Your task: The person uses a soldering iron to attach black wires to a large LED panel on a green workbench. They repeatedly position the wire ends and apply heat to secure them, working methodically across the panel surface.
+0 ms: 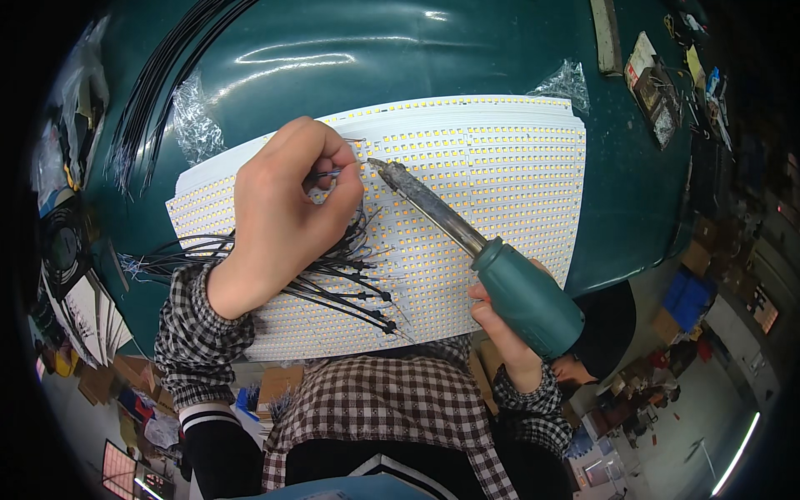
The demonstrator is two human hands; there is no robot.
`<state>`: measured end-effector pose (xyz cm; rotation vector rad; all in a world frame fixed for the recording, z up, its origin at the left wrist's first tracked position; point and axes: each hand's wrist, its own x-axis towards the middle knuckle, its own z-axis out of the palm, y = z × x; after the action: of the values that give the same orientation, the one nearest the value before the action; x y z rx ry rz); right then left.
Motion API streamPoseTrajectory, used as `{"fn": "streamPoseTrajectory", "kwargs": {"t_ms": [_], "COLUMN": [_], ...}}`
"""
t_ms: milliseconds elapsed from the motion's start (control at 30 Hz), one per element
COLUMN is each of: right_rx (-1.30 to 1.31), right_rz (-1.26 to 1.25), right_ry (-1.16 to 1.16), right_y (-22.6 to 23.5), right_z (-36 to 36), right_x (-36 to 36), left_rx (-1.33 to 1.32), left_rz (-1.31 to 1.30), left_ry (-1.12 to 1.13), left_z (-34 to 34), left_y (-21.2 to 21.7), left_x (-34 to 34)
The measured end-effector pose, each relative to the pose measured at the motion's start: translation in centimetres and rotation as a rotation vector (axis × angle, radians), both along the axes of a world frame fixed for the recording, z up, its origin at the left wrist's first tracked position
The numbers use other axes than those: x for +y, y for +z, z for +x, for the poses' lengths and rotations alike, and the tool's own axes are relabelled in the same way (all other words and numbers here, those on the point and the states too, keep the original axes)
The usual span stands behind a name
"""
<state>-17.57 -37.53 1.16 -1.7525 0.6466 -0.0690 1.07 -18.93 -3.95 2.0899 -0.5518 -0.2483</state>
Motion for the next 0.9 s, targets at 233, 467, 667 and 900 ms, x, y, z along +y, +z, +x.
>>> {"fn": "streamPoseTrajectory", "kwargs": {"t_ms": [233,467,667,900], "right_rx": [0.021,-0.029,-0.01,0.001], "right_rz": [-0.004,-0.053,-0.095,-0.069], "right_ry": [-0.029,0.06,0.111,0.101], "right_y": [0.3,-0.3,-0.4,-0.2], "right_z": [0.2,-1.0,-1.4,-0.9], "right_x": [0.3,-0.7,-1.1,-0.5], "left_rx": [0.017,0.021,0.022,0.011], "left_rz": [0.014,0.006,0.006,-0.001], "left_ry": [0.003,0.0,0.005,0.006], "left_z": [0.0,-0.1,-0.1,-0.1], "left_y": [0.2,0.2,0.2,0.2], "left_x": [0.0,0.0,0.0,-0.1]}}
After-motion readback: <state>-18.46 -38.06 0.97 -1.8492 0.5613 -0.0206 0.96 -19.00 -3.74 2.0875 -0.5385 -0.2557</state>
